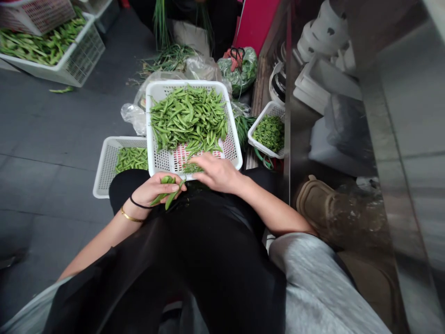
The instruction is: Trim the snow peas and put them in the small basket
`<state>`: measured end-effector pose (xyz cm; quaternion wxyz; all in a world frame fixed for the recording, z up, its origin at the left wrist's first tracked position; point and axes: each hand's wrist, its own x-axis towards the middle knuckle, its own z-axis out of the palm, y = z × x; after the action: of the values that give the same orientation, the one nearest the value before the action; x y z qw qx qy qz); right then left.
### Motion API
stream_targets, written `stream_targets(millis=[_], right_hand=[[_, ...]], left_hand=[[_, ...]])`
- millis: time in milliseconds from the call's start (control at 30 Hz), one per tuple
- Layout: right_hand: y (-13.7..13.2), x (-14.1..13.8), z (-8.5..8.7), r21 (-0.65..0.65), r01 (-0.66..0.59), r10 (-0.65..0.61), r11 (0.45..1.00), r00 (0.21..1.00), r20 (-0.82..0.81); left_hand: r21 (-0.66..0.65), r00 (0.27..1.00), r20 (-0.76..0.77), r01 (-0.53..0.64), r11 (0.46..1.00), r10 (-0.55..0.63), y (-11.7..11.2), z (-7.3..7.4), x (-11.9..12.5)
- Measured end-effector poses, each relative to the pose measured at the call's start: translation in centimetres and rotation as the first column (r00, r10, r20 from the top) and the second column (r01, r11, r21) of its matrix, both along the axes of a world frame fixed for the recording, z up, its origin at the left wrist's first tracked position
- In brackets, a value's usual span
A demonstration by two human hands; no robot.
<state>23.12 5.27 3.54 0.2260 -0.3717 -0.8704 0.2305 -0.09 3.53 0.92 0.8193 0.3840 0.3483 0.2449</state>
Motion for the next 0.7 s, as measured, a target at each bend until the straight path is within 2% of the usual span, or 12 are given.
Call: stream_targets(millis=[67, 133, 167, 233, 300, 333, 367, 433, 500, 567, 633, 700], right_hand=[[-0.7, -1.3, -0.2, 0.104, -0.168, 0.147, 0.980, 0.972, 0.186], [-1.4, -2.7, -0.7, 0.143, -0.231, 0.182, 0.962, 0.939, 0.292], [-1.6, -3.4, -1.0, 0.150, -0.199, 0.144, 0.969, 0.938, 0.317], [-2.0, -4.4, -1.4, 0.136, -0.046, -0.003, 0.990, 0.940, 0.340], [-2.2, -4.7, -1.5, 0.081, 0.100, -0.122, 0.992, 0.931, 0.345], [-2.1, -4.4, -1.4, 0.032, 0.121, -0.124, 0.992, 0.933, 0.337], [-2.0, -3.9, -1.2, -0.035, 0.089, -0.073, 0.995, 0.944, 0.320], [-1.1, -2.2, -0.8, -0.201, -0.067, 0.120, 0.977, 0.957, 0.264], [0.8, -0.3, -1.0, -0.323, -0.187, 0.269, 0.928, 0.936, 0.229], [3.6, 0.9, -2.1, -0.270, -0.063, 0.154, 0.961, 0.931, 0.330], [6.6, 1.0, -4.4, -0.151, 0.120, -0.017, 0.981, 0.834, 0.552], [9.2, 0.1, -7.1, -0.168, 0.093, 0.056, 0.981, 0.698, 0.714]], left_hand=[[0.022, 0.999, -0.040, 0.036, 0.999, -0.035, -0.1, 0.1, 0.2], [0.076, 0.993, -0.114, 0.012, 0.997, -0.003, -0.5, 0.2, 0.7], [0.118, 0.985, -0.162, -0.032, 0.992, 0.051, -0.8, 0.2, 1.0], [0.218, 0.944, -0.241, -0.173, 0.961, 0.225, -1.2, 0.4, 1.5], [0.286, 0.871, -0.261, -0.343, 0.895, 0.417, -1.2, 0.4, 1.5], [0.290, 0.832, -0.239, -0.431, 0.854, 0.501, -1.0, 0.4, 1.3], [0.265, 0.802, -0.200, -0.510, 0.819, 0.564, -0.6, 0.4, 0.8], [0.129, 0.773, -0.082, -0.617, 0.776, 0.629, 0.4, 0.2, -0.5], [-0.058, 0.790, 0.048, -0.609, 0.791, 0.612, 1.5, -0.1, -1.9], [-0.178, 0.802, 0.132, -0.559, 0.810, 0.583, 2.2, -0.5, -2.7], [-0.234, 0.818, 0.165, -0.511, 0.827, 0.552, 2.5, -0.9, -2.6], [-0.255, 0.842, 0.190, -0.454, 0.854, 0.504, 2.5, -1.2, -2.1]])
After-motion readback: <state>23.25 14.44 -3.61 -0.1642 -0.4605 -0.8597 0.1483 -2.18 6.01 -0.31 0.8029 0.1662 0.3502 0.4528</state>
